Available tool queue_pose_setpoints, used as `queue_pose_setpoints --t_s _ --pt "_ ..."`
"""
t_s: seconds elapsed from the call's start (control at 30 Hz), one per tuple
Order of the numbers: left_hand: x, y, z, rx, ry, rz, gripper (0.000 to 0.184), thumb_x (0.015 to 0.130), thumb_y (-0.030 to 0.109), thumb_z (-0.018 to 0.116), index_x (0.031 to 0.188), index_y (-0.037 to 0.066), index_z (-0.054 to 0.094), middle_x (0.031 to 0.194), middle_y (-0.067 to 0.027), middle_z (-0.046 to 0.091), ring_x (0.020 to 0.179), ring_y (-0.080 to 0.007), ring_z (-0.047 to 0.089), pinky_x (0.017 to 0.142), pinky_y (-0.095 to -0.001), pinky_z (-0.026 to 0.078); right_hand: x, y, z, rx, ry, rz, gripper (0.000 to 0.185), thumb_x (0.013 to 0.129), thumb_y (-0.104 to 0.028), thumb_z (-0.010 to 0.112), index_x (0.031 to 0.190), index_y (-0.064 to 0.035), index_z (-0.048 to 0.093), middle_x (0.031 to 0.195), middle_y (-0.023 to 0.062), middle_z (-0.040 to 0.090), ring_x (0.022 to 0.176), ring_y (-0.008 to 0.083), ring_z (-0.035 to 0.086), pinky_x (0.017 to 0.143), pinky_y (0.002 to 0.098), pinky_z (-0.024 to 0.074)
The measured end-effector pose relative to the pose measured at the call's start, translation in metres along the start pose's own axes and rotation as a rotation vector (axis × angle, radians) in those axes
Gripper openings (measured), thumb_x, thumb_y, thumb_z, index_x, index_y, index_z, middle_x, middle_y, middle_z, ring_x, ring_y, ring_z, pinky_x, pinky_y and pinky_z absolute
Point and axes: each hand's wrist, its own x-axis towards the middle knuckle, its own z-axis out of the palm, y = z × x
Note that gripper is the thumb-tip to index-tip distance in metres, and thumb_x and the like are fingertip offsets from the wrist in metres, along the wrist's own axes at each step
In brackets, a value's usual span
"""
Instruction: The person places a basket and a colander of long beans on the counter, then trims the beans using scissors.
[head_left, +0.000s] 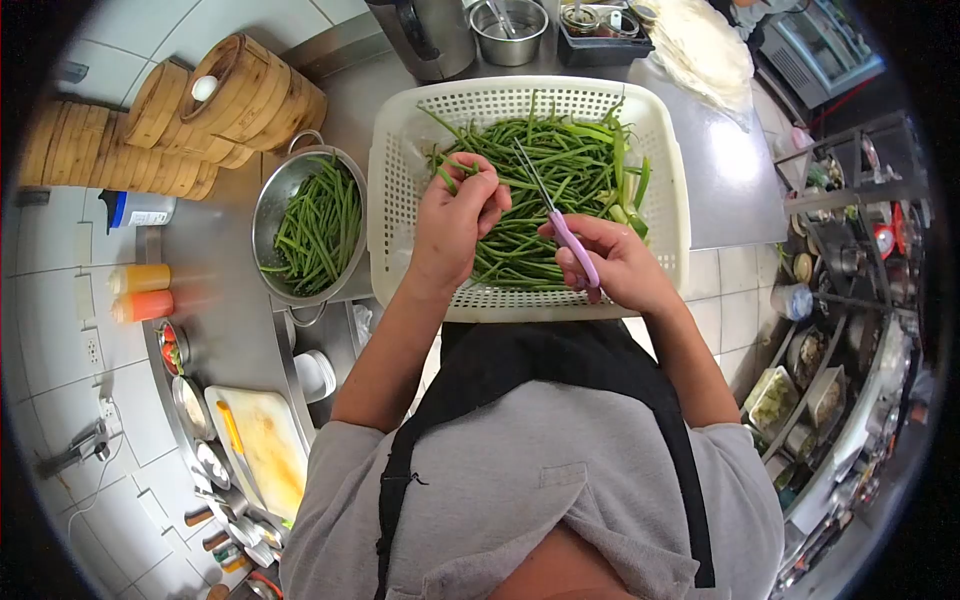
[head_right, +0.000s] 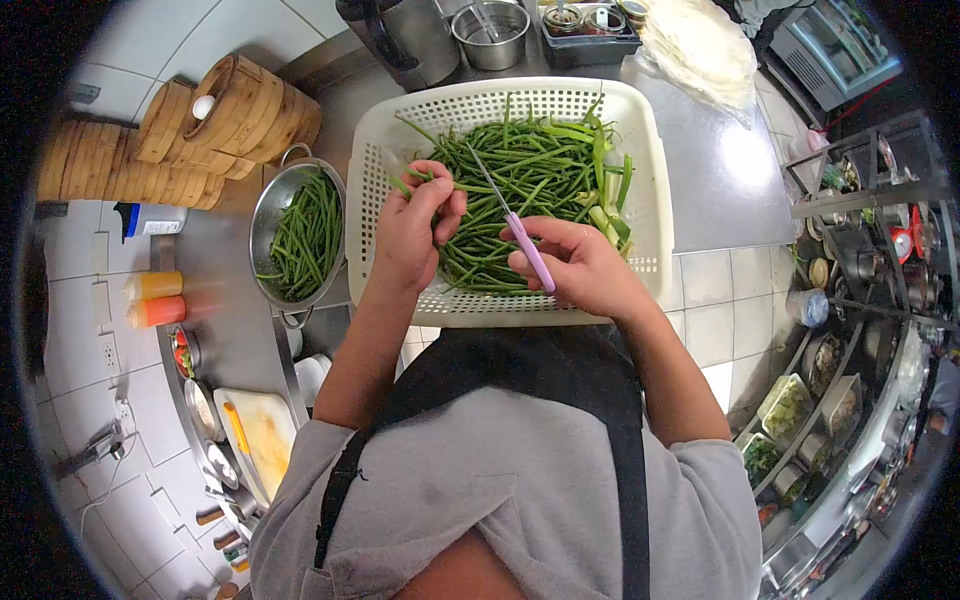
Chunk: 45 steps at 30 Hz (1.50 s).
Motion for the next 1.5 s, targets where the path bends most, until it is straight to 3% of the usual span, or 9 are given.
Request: queue_pose_setpoints --t_s 0.23,0.33,0.53,0.6,0.7,1.03,1.1,1.2,1.5 --pt "0.004 0.002 -0.006 -0.013 0.014 -0.082 0.009 0.099 0.02 0.053 0.095 0.012 0.054 0.072 -0.0015 0.057 0.053 -0.008 0.043 0.049 -0.0239 0.03 0.002 0.004 -0.004 -0.085 0.021 0.013 0.036 0.095 -0.022 0.074 0.127 -0.007 0.067 0.075 -0.006 0.062 0.065 0.0028 0.055 0.056 0.0199 0.0436" --pt "0.024 0.017 -0.027 0.241 0.034 0.001 0.017 0.1 0.025 0.05 0.091 0.012 0.058 0.07 0.0001 0.055 0.055 -0.0069 0.042 0.051 -0.0238 0.032 0.003 0.009 -0.003 -0.029 0.04 -0.024 0.037 0.095 -0.024 0.074 0.127 -0.0083 0.067 0.071 -0.006 0.06 0.063 0.0026 0.054 0.053 0.0205 0.0426" --pt "0.095 0.045 -0.068 1.412 0.31 0.284 0.035 0.097 0.034 0.054 0.104 0.003 0.07 0.096 -0.0184 0.073 0.085 -0.0335 0.07 0.076 -0.0427 0.053 0.004 0.016 -0.006 -0.064 0.065 -0.033 0.038 0.095 -0.027 0.074 0.128 -0.0099 0.067 0.069 -0.0056 0.059 0.062 0.0018 0.054 0.047 0.0219 0.0392" --pt "0.102 0.043 -0.061 1.678 0.193 0.067 0.042 0.095 0.039 0.058 0.114 0.004 0.07 0.112 -0.0226 0.071 0.105 -0.0419 0.067 0.09 -0.049 0.053 0.005 0.018 -0.006 -0.067 0.056 -0.038 0.038 0.095 -0.027 0.074 0.129 -0.01 0.067 0.069 -0.0057 0.059 0.062 0.0017 0.054 0.047 0.0219 0.0388" --pt "0.104 0.037 -0.041 1.773 0.127 -0.023 0.044 0.092 0.041 0.063 0.115 0.005 0.071 0.113 -0.0198 0.072 0.105 -0.0399 0.068 0.091 -0.0484 0.053 0.003 0.017 -0.006 -0.071 0.066 -0.038 0.039 0.095 -0.027 0.074 0.129 -0.0102 0.066 0.069 -0.0056 0.059 0.061 0.0017 0.053 0.047 0.0217 0.0384" --pt "0.131 -0.009 -0.055 1.39 0.201 -0.012 0.049 0.086 0.04 0.072 0.118 0.003 0.072 0.091 -0.0142 0.074 0.085 -0.0312 0.072 0.077 -0.043 0.054 0.006 0.013 -0.004 -0.057 0.083 -0.037 0.035 0.097 -0.023 0.071 0.128 -0.0091 0.065 0.072 -0.0055 0.059 0.061 0.0025 0.055 0.046 0.0197 0.0406" --pt "0.127 -0.01 -0.054 0.699 0.145 -0.155 0.033 0.093 0.033 0.07 0.109 0.004 0.069 0.071 0.003 0.057 0.06 -0.0093 0.051 0.056 -0.0256 0.039 0.006 0.012 -0.003 -0.036 0.09 -0.036 0.034 0.097 -0.022 0.071 0.128 -0.0092 0.065 0.072 -0.0051 0.059 0.06 0.0027 0.055 0.046 0.0198 0.0408" --pt "0.087 0.028 -0.026 0.567 -0.018 -0.047 0.022 0.098 0.027 0.064 0.107 0.007 0.066 0.069 0.0105 0.04 0.058 -0.0016 0.031 0.052 -0.0208 0.024 0.005 0.012 -0.005 0.013 0.119 -0.038 0.035 0.096 -0.024 0.072 0.127 -0.0096 0.066 0.071 -0.0046 0.06 0.06 0.0029 0.055 0.046 0.0205 0.0403" --pt "0.035 0.021 -0.044 0.52 -0.278 0.027 0.02 0.102 0.023 0.057 0.099 0.006 0.066 0.074 0.0069 0.051 0.063 -0.0031 0.041 0.056 -0.0227 0.033 0.002 0.008 -0.009 0.09 0.041 -0.033 0.037 0.096 -0.026 0.073 0.129 -0.0109 0.067 0.074 -0.0039 0.063 0.063 0.0031 0.057 0.048 0.0204 0.0413"
